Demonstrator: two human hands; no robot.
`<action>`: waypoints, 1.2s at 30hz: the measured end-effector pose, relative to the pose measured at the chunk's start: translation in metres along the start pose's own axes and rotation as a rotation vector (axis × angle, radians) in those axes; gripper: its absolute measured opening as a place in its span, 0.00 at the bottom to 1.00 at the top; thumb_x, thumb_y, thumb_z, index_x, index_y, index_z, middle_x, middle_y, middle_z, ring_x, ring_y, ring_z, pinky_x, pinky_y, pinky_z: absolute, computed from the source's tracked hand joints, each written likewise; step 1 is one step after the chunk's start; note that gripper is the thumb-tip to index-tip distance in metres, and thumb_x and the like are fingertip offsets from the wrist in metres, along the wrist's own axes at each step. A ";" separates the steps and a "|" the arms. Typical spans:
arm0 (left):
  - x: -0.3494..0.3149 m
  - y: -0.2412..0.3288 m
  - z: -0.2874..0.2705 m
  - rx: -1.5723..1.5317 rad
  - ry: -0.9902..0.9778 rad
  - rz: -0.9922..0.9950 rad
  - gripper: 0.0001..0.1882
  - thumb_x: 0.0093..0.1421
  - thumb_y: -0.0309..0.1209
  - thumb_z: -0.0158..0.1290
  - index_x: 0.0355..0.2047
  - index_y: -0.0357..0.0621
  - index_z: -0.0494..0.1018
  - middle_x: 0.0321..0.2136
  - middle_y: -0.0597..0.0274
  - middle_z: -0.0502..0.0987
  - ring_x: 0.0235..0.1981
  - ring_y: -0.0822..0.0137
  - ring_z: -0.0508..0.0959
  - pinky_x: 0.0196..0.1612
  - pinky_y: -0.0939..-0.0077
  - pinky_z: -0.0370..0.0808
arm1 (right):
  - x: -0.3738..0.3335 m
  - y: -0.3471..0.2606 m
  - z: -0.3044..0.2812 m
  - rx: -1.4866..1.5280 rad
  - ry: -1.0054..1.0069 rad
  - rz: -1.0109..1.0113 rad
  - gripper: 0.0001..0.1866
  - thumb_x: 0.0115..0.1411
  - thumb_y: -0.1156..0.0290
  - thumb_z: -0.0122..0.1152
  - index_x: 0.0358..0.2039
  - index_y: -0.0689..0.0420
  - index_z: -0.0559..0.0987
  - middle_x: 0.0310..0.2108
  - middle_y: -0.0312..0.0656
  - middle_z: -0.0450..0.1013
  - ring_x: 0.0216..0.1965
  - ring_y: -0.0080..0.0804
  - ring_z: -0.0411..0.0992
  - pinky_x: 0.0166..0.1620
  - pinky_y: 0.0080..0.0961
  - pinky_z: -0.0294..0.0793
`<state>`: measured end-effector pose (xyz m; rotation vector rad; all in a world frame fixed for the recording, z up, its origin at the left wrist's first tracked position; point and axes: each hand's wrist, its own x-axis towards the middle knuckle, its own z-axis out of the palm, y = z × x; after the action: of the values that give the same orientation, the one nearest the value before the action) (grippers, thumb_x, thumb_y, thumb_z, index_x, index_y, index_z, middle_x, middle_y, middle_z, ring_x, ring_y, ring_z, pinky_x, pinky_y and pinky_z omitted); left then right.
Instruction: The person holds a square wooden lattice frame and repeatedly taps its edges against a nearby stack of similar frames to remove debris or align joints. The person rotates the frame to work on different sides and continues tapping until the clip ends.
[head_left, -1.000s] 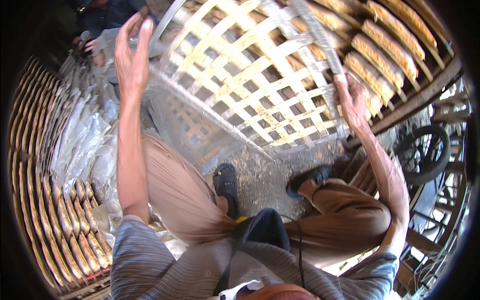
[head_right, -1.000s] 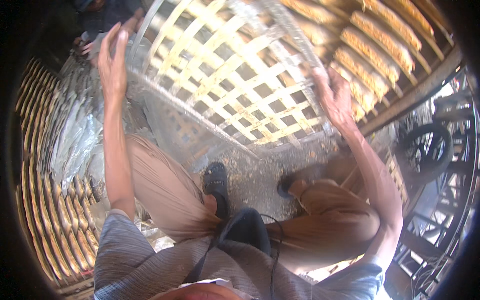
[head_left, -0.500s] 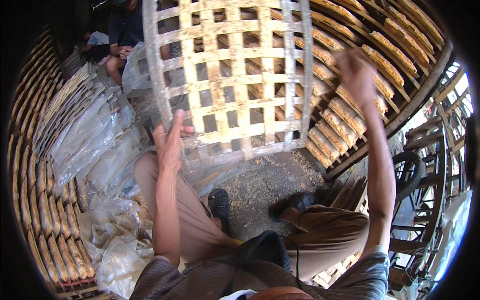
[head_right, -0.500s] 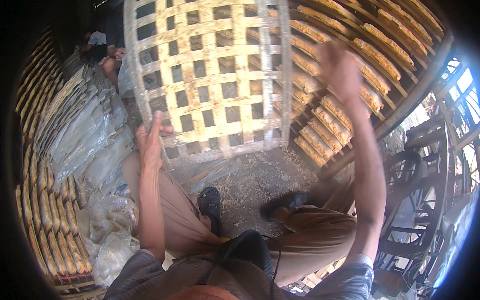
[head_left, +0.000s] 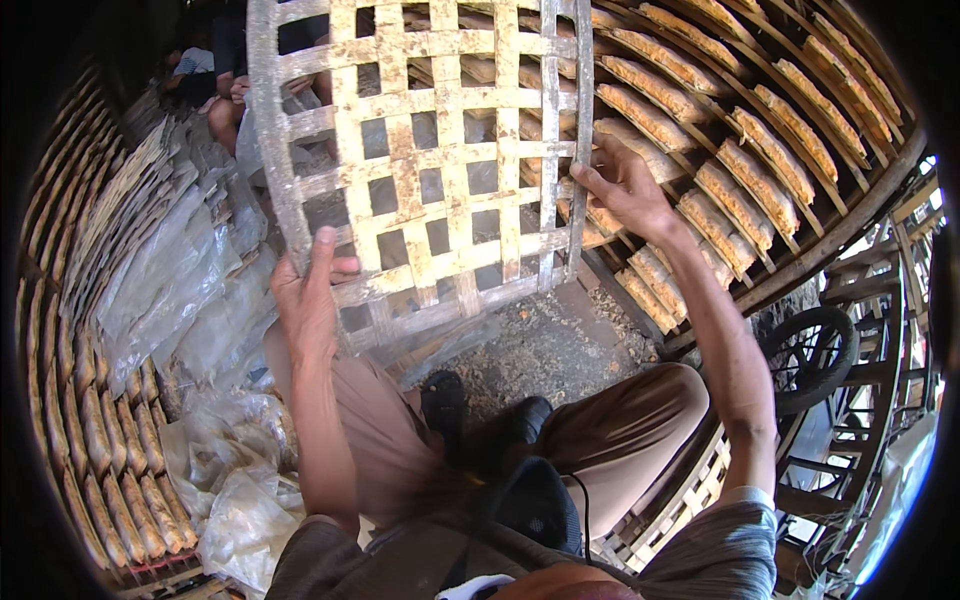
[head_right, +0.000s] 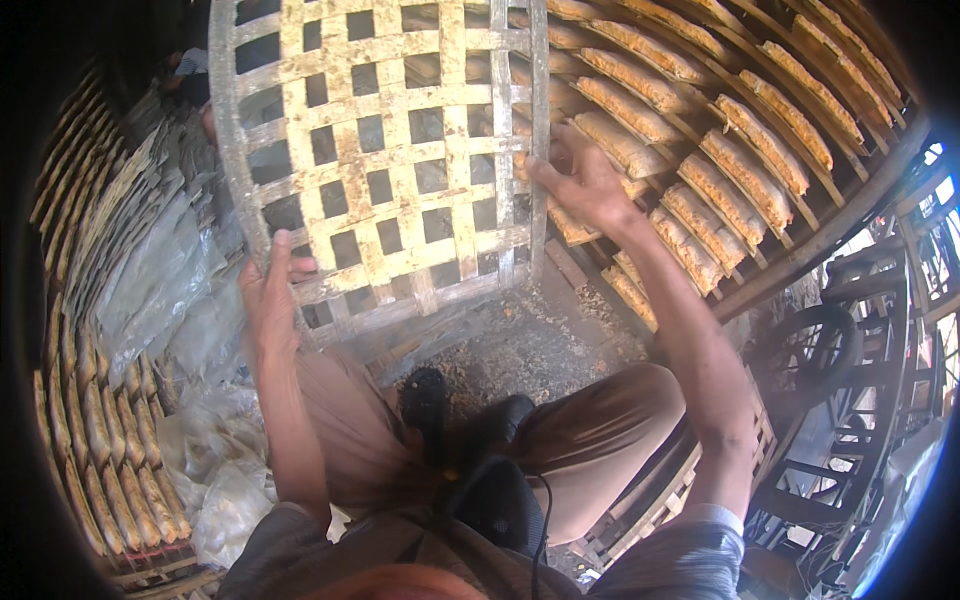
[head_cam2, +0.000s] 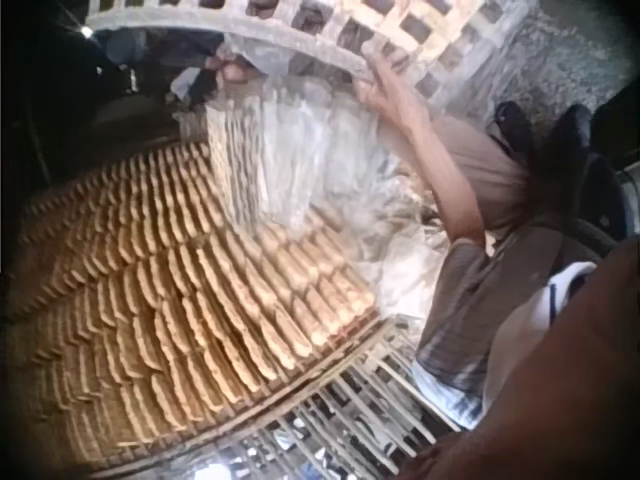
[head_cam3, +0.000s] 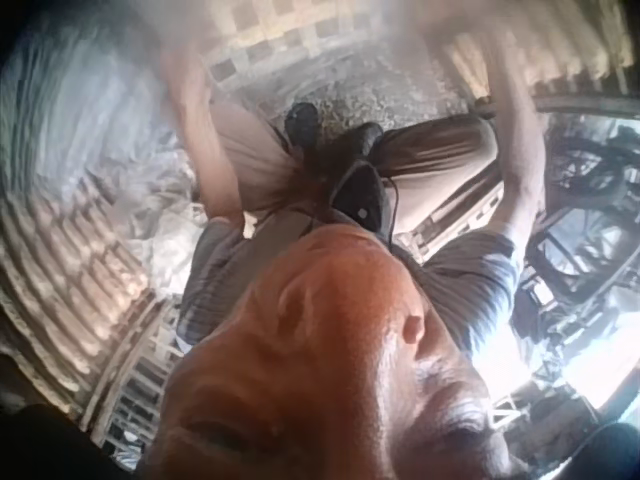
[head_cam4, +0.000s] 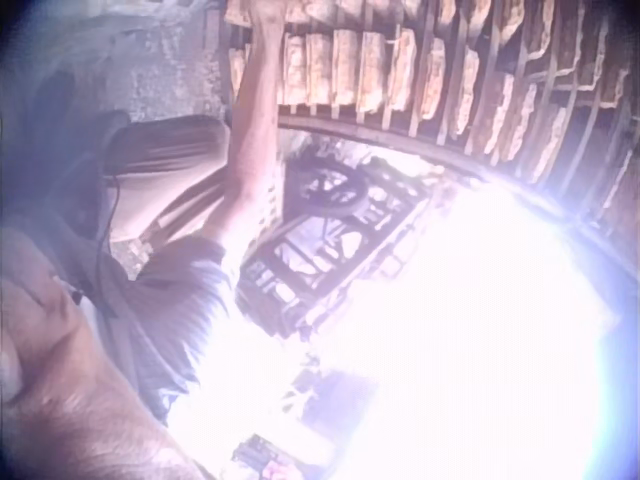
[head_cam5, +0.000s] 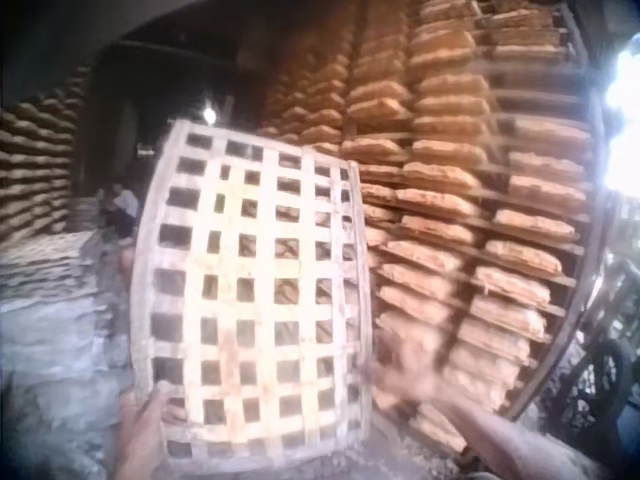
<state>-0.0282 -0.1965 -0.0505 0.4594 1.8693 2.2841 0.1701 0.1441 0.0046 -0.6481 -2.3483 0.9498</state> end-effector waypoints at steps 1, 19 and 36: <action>-0.001 0.006 -0.004 0.025 0.006 0.007 0.19 0.70 0.45 0.63 0.43 0.39 0.79 0.24 0.57 0.83 0.24 0.70 0.81 0.32 0.73 0.80 | 0.006 0.000 0.011 -0.005 0.040 -0.005 0.31 0.64 0.56 0.68 0.58 0.68 0.74 0.41 0.54 0.82 0.45 0.45 0.81 0.52 0.43 0.80; -0.015 0.047 0.011 0.375 0.328 0.097 0.19 0.68 0.48 0.65 0.40 0.44 0.79 0.22 0.64 0.79 0.23 0.74 0.76 0.29 0.77 0.74 | 0.040 0.072 0.038 1.018 -0.533 -0.037 0.31 0.62 0.83 0.60 0.67 0.65 0.68 0.51 0.44 0.79 0.51 0.33 0.81 0.58 0.38 0.86; -0.043 0.100 0.010 0.392 0.331 0.288 0.14 0.70 0.37 0.63 0.45 0.37 0.82 0.25 0.59 0.83 0.25 0.73 0.82 0.31 0.77 0.79 | 0.053 0.030 0.080 0.385 -0.259 -0.217 0.25 0.56 0.76 0.68 0.55 0.66 0.77 0.40 0.47 0.79 0.38 0.33 0.79 0.45 0.38 0.82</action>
<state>0.0228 -0.2215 0.0431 0.4444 2.5910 2.2724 0.0880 0.1566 -0.0518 -0.1212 -2.2937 1.3999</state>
